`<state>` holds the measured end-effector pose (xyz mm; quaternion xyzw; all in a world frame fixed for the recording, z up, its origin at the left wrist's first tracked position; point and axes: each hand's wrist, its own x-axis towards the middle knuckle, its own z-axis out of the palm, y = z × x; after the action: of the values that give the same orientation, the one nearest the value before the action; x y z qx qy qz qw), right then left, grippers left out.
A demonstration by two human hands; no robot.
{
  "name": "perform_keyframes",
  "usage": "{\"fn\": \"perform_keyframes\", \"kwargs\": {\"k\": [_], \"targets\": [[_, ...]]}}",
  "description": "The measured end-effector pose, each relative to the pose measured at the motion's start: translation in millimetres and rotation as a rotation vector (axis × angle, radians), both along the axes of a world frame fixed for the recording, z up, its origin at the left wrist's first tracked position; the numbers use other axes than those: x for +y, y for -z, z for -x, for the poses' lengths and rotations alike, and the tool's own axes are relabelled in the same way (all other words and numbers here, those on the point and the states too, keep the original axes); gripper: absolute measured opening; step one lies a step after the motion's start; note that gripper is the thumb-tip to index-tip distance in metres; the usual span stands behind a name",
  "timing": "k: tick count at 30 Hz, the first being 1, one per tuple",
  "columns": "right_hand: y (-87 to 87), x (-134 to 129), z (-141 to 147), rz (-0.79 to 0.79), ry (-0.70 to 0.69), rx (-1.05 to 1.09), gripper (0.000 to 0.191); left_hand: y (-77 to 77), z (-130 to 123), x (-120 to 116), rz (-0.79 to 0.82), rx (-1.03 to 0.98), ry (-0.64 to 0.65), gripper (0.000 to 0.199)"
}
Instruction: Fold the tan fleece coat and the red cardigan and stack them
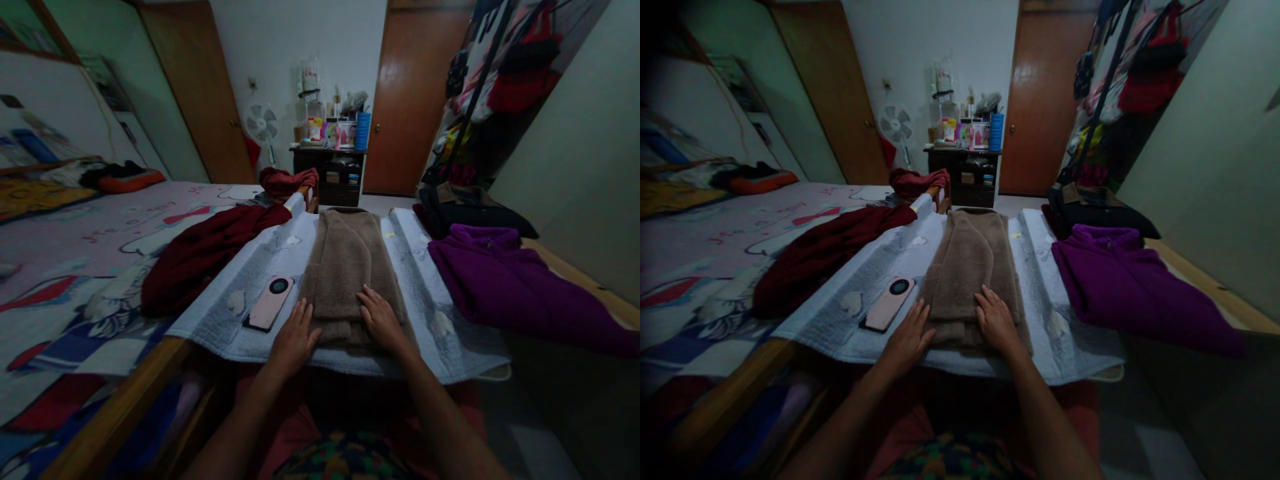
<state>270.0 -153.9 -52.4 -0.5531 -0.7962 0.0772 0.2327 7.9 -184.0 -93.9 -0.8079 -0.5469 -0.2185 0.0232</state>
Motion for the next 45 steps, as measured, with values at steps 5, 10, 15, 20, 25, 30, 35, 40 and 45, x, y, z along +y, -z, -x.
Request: {"fn": "perform_keyframes", "kwargs": {"k": [5, 10, 15, 20, 25, 30, 35, 40, 45], "targets": [[2.0, 0, 0, 0.017, -0.003, -0.013, 0.045, 1.4, 2, -14, -0.01, -0.024, 0.013, 0.058], [-0.6, 2, 0, 0.027, 0.0, -0.006, 0.043, -25.9, 1, -4, 0.02, -0.093, -0.037, 0.048], [-28.4, 11, 16, 0.123, 0.104, -0.089, 0.03, -54.2, -22, 33, 0.007, -0.111, -0.037, 0.047], [-39.8, 9, 54, 0.031, 0.296, -0.172, 0.036, -43.0, -50, 44, 0.139, 0.033, -0.051, 0.055], [-18.0, 1, 70, 0.008, 0.314, -0.147, 0.057, -37.2, -55, 35, 0.146, 0.17, -0.06, 0.054], [-10.0, 2, 63, 0.076, 0.31, -0.156, 0.06, -41.9, -55, 35, 0.173, 0.203, -0.069, 0.057], [-9.8, 0, 54, 0.102, 0.311, -0.157, 0.054, -40.7, -56, 35, 0.173, 0.204, -0.085, 0.058], [-8.6, -9, 43, 0.104, 0.346, -0.174, 0.05, -37.6, -54, 35, 0.138, 0.199, -0.071, 0.06], [-7.3, -11, 35, 0.1, 0.337, -0.154, 0.048, -34.6, -53, 35, 0.11, 0.161, -0.052, 0.062]]}}
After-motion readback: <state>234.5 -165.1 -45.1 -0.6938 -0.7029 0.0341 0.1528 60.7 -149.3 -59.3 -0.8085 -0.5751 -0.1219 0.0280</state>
